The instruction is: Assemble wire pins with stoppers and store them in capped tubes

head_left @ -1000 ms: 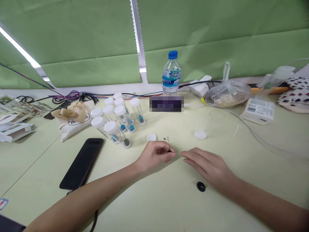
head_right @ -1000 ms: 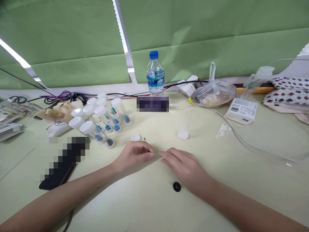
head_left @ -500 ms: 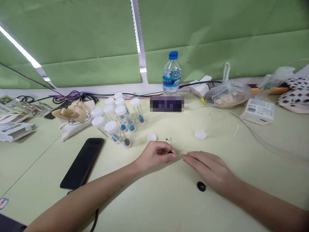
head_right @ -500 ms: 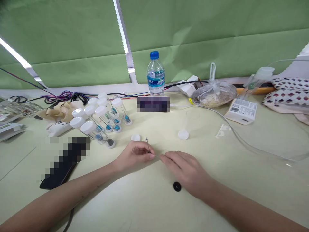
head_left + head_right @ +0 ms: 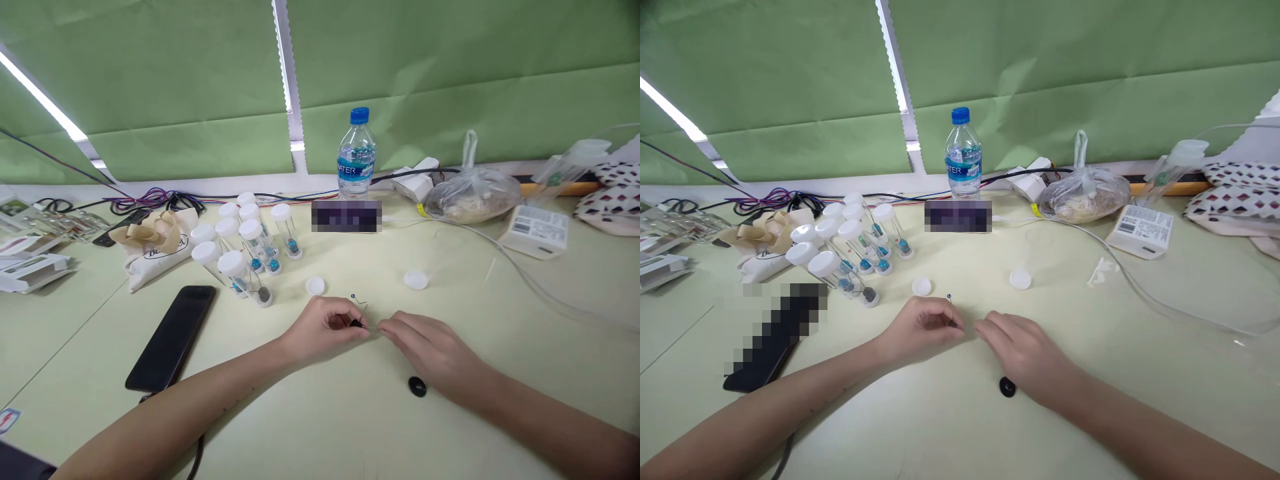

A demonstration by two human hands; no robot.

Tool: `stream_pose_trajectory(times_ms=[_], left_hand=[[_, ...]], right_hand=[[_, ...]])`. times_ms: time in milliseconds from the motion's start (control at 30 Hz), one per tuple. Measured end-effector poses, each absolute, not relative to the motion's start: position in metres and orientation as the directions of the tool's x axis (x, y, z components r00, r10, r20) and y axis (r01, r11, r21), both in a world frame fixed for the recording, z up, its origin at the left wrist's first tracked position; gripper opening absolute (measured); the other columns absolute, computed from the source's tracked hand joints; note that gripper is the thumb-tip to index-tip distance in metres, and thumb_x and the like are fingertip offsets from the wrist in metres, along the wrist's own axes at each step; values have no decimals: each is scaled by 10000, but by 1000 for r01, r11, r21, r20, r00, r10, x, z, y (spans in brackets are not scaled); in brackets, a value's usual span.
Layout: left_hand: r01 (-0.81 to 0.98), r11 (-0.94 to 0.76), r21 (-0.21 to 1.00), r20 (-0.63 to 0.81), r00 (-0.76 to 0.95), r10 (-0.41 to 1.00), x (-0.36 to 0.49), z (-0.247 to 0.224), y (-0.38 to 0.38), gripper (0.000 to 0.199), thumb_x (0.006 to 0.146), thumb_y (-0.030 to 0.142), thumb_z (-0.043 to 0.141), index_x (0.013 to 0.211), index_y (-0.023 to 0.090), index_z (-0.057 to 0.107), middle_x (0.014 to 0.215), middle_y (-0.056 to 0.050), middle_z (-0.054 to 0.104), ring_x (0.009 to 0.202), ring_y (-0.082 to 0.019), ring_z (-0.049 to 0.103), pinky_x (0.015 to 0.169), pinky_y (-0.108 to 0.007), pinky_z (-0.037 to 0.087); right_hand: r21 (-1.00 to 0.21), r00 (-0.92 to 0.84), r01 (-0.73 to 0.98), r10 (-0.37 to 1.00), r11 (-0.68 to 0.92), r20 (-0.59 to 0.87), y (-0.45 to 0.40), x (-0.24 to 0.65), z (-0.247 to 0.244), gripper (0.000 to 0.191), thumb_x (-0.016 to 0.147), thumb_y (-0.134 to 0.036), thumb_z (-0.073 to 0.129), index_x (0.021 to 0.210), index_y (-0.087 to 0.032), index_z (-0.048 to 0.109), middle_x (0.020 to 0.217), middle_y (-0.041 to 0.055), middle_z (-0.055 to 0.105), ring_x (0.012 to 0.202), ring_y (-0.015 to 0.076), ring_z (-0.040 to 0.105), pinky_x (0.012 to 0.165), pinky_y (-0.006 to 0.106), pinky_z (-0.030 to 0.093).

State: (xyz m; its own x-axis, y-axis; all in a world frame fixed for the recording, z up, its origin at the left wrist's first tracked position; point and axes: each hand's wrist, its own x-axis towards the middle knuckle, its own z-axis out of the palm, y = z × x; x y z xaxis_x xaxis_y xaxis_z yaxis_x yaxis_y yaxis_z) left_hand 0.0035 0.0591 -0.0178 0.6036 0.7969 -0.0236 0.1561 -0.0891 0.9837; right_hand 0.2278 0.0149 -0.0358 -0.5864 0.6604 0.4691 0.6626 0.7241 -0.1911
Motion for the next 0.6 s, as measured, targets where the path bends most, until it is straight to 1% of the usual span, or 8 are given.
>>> stream_pose_trajectory(times_ms=[133,267,333,367,433,500,567,600], left_hand=[[205,-240,949,70,605,793,5,-12,54,125,811,250,631,805,141,692,795,-49,665,669,-115,566,598,-235,440],[202,-387,900,190,617,764,5,-8,49,130,838,193,573,825,153,696,799,-47,672,676,-114,564,605,-235,431],[194,-393,899,199,618,761,5,-8,49,132,838,185,571,830,157,699,807,-49,675,684,-118,568,617,-241,434],[194,-359,913,174,609,774,4,-9,50,125,836,194,580,825,157,699,813,-53,677,693,-123,573,624,-245,439],[186,-228,956,80,581,810,4,-11,52,123,826,244,615,815,151,695,812,-60,676,700,-132,579,629,-253,447],[147,-76,986,-20,561,827,4,-12,56,163,809,302,650,808,143,686,780,-56,661,672,-127,566,612,-255,445],[93,38,995,-84,555,827,4,-13,59,189,790,328,676,784,139,671,713,-32,627,613,-107,534,578,-246,430],[70,77,995,-103,555,826,3,-12,60,195,780,332,688,766,139,662,679,-18,606,588,-98,519,566,-242,423]], right_hand=[[-322,-609,632,708,705,357,16,229,-33,201,933,-99,391,962,-167,578,682,-7,526,556,127,464,524,260,372],[-394,-625,612,725,685,289,18,227,-25,219,960,-146,367,956,-171,585,621,-27,508,511,116,464,484,246,367],[-421,-622,601,729,679,287,19,226,-22,239,977,-168,351,958,-176,589,621,-24,537,514,114,501,480,237,389],[-423,-617,597,727,682,301,19,225,-22,235,985,-183,354,975,-176,588,641,-18,564,531,115,530,493,235,410],[-368,-604,600,704,710,373,18,224,-23,197,990,-225,395,1038,-175,579,713,6,620,592,127,584,542,244,457],[-235,-575,644,663,728,479,17,224,-24,176,973,-238,454,1092,-188,574,846,44,666,675,147,621,621,271,497],[-114,-545,701,632,704,551,16,225,-23,182,955,-200,481,1099,-221,589,950,62,676,721,161,629,675,296,511],[-73,-539,719,621,691,569,15,225,-22,201,948,-162,473,1084,-236,602,974,62,678,731,163,630,689,301,513]])
